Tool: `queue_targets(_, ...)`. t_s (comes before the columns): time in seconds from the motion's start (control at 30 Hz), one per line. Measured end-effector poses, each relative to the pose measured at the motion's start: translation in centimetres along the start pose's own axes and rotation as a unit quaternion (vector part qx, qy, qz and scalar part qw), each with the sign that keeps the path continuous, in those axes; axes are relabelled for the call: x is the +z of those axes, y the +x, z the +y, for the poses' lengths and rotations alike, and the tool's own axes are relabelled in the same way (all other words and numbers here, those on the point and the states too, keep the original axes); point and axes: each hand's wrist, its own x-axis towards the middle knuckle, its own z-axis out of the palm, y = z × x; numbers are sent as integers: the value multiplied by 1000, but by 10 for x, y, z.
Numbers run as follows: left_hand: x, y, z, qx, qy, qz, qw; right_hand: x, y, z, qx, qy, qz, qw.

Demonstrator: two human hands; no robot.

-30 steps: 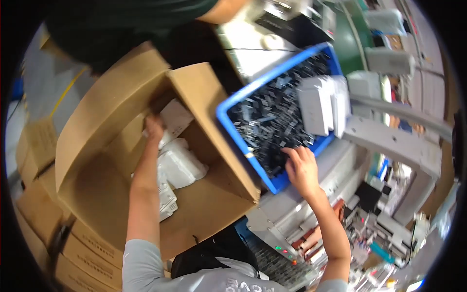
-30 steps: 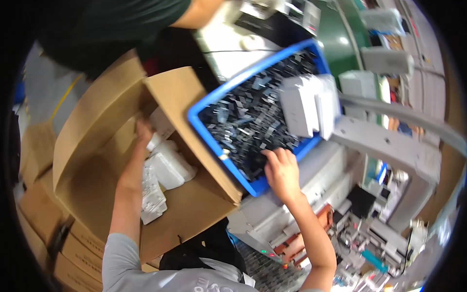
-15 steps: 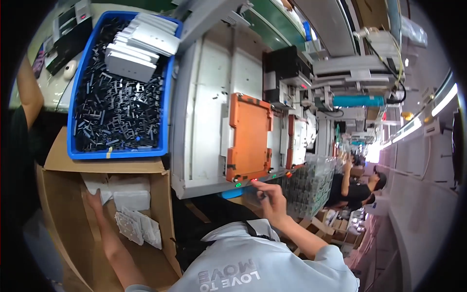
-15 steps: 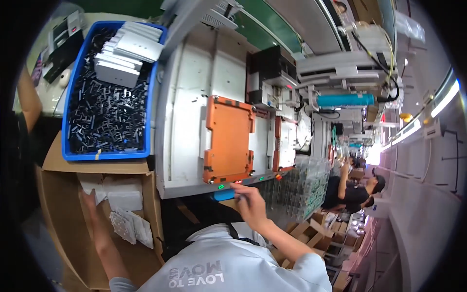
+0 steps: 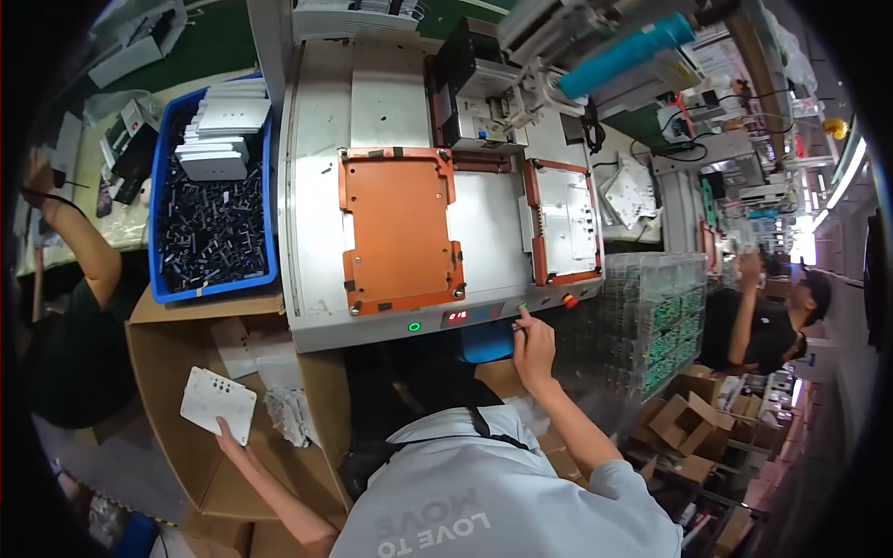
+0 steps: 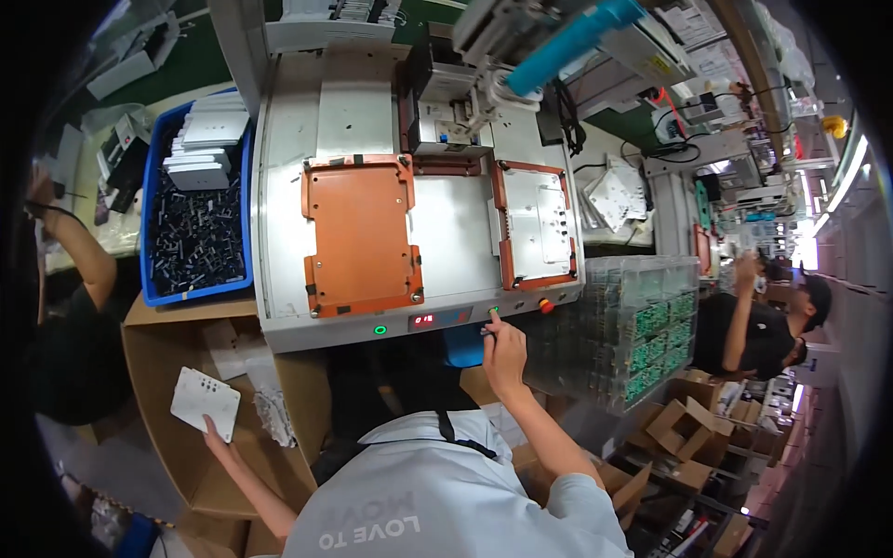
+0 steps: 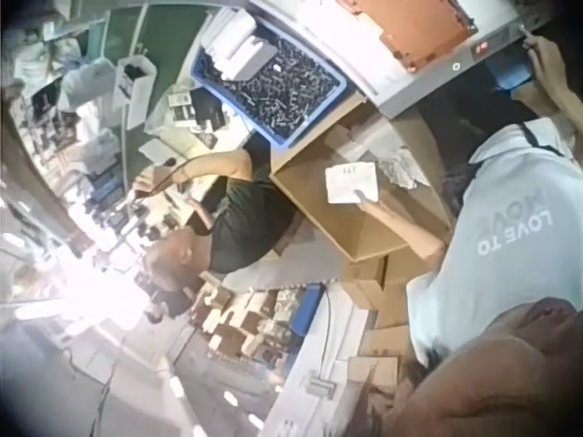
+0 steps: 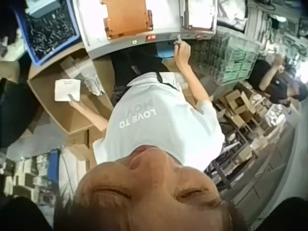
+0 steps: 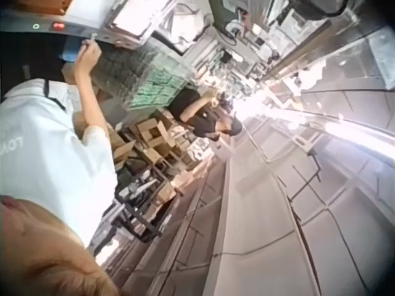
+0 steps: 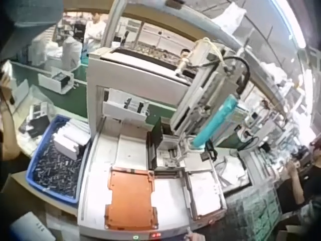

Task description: Placing electronic components into an assembly machine for processing on a factory line.

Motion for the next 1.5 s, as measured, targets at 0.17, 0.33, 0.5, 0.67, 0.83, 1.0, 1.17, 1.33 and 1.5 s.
queue_targets(0.17, 32, -105, 58, 48, -25, -25, 998, -13, 4, 1, -33, 73, 34, 996)
queue_targets(0.33, 200, -237, 122, 130, -56, -182, 973, -31, -9, -7, 131, 435, -104, 885)
queue_targets(0.5, 248, -297, 131, 139, -161, -432, 877, -49, -11, -15, 237, 636, -414, 607)
queue_targets(0.67, 302, -351, 150, -324, -509, -641, 476, -72, -10, -15, 239, 679, -374, 585)
queue_targets(0.83, 300, -349, 123, -319, -438, -603, 586, -69, -5, -6, 225, 692, -324, 604)
queue_targets(1.0, 288, -350, 115, -282, -382, -524, 707, -75, 12, -7, 222, 670, -334, 625)
queue_targets(1.17, 275, -337, 120, -261, -363, -536, 716, -94, 44, -49, 127, 658, -268, 692)
queue_targets(1.33, 263, -312, 121, -284, -276, -578, 713, -124, 91, -98, -119, 556, -52, 821)
queue_targets(1.5, 263, -296, 123, -394, -305, -558, 663, -133, 134, -140, -214, 526, -18, 823)
